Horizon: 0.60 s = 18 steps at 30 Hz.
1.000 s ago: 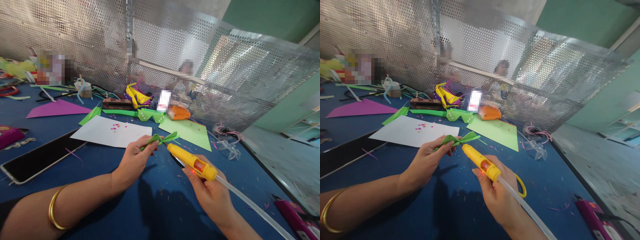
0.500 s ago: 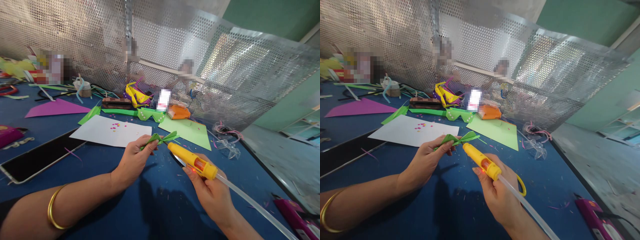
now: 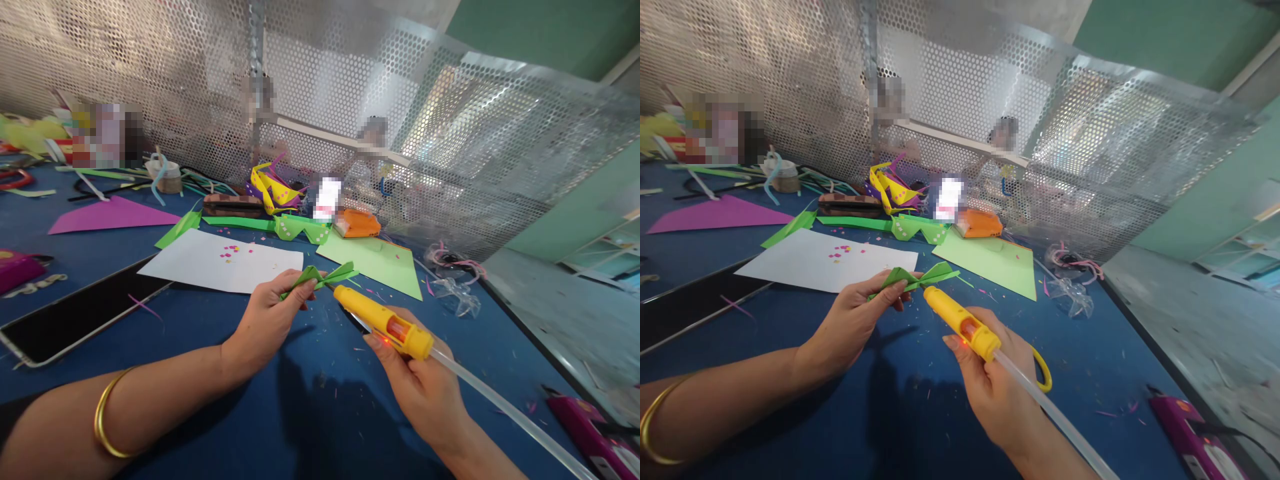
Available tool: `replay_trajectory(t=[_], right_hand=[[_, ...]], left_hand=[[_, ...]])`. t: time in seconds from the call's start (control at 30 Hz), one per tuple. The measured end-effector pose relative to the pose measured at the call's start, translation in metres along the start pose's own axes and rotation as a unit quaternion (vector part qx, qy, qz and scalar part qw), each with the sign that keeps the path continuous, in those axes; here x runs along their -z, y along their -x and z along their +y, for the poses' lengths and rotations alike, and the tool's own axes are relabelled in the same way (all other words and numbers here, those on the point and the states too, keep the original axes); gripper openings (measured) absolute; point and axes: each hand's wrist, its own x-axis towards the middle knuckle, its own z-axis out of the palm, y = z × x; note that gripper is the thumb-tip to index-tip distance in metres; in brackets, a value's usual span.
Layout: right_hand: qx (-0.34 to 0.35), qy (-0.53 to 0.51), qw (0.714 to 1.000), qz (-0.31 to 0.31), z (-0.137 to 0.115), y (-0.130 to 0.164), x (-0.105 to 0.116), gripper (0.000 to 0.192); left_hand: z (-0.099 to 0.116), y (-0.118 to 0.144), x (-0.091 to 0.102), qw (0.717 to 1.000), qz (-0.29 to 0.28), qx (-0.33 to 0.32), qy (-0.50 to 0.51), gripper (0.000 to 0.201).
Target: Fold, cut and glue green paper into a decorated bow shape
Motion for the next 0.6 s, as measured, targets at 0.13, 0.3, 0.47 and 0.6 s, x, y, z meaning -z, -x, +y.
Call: replay_trajectory(t=[0.13, 0.3, 0.47, 0.6], right_hand=[[-0.004, -0.003, 1.000, -0.007, 0.0000, 0.0004, 0.0004, 0.017], [-0.008, 0.013, 1.000, 0.012, 0.0009, 0.0001, -0.0005, 0.017], [-0.011, 0.011, 1.000, 0.010, 0.0010, 0.0000, 0.0000, 0.017], [-0.006, 0.007, 1.000, -0.001, -0.0006, 0.0005, 0.0009, 0.016]], left_hand=[[0.0004, -0.0001, 0.0000, 1.000, -0.001, 0.000, 0.001, 0.020], [-0.0001, 0.0005, -0.0001, 1.000, 0.001, 0.003, 0.002, 0.020], [0.0003, 0.0009, -0.0007, 1.000, 0.004, 0.002, 0.004, 0.020], [-0.0007, 0.0003, -0.0008, 1.000, 0.003, 0.004, 0.005, 0.021]])
